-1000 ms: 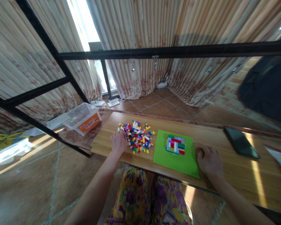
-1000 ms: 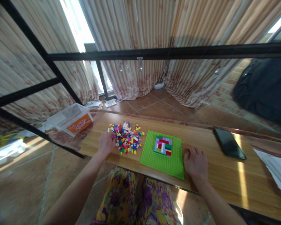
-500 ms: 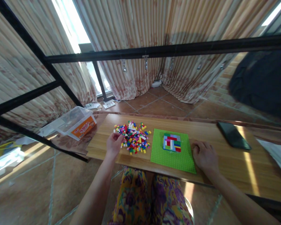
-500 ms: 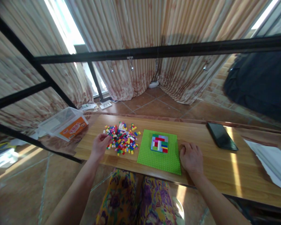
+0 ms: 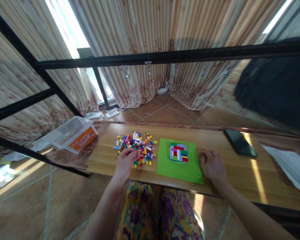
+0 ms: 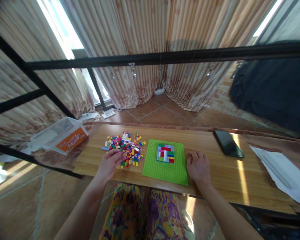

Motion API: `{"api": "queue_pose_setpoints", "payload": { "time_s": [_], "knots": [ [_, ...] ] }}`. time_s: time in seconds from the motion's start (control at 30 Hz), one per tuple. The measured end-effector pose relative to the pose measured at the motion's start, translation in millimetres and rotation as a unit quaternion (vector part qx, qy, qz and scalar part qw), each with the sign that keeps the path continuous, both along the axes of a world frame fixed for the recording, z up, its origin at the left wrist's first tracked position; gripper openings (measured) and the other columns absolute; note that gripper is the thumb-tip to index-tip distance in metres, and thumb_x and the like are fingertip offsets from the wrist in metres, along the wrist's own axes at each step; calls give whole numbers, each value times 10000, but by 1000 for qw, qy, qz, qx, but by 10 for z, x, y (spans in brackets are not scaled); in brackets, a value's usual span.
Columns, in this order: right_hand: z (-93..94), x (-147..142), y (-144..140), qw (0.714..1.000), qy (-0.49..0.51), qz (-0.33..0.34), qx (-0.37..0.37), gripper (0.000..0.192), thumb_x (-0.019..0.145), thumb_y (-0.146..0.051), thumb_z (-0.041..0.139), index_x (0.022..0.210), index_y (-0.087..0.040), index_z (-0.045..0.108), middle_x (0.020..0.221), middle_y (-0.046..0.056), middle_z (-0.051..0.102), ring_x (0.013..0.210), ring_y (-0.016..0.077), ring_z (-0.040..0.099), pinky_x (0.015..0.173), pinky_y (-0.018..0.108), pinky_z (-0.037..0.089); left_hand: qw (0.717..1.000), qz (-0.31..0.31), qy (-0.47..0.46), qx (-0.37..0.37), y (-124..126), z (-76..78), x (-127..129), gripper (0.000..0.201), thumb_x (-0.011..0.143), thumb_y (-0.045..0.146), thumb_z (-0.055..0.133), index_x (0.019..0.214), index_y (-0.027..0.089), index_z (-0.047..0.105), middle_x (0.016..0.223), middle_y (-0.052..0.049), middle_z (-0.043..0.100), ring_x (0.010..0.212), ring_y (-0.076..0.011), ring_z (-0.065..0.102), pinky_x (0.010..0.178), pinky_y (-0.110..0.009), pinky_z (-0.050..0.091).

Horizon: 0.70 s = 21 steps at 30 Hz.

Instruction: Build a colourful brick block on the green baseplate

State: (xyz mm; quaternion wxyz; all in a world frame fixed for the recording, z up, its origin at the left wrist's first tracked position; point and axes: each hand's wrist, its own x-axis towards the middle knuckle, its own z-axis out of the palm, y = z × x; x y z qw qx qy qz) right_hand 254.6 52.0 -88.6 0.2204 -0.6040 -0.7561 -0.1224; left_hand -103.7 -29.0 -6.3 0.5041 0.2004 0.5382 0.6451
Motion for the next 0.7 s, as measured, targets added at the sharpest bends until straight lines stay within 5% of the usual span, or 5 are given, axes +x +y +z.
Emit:
{"api": "queue_pose_setpoints", "payload": {
  "time_s": [0.23, 0.7],
  "knots": [
    [-14, 5, 16, 1000, 10, -3, -10, 185, 847, -160, 438, 896, -168, 616, 898, 94, 641, 863, 227, 525, 831, 355, 382, 1000, -22, 11, -13, -2, -79, 51, 496, 466, 295, 865, 893, 126, 676, 724, -27, 709, 649, -133, 663, 695, -271, 533],
    [-10, 0, 13, 1000, 7, -8, -15, 189, 847, -158, 442, 899, -158, 623, 912, 102, 640, 859, 227, 522, 817, 360, 391, 985, 1, 171, -28, 121, -308, 197, 270, 611, 336, 732, 804, 147, 724, 697, -6, 671, 603, -108, 583, 598, -228, 494]
  ]
}}
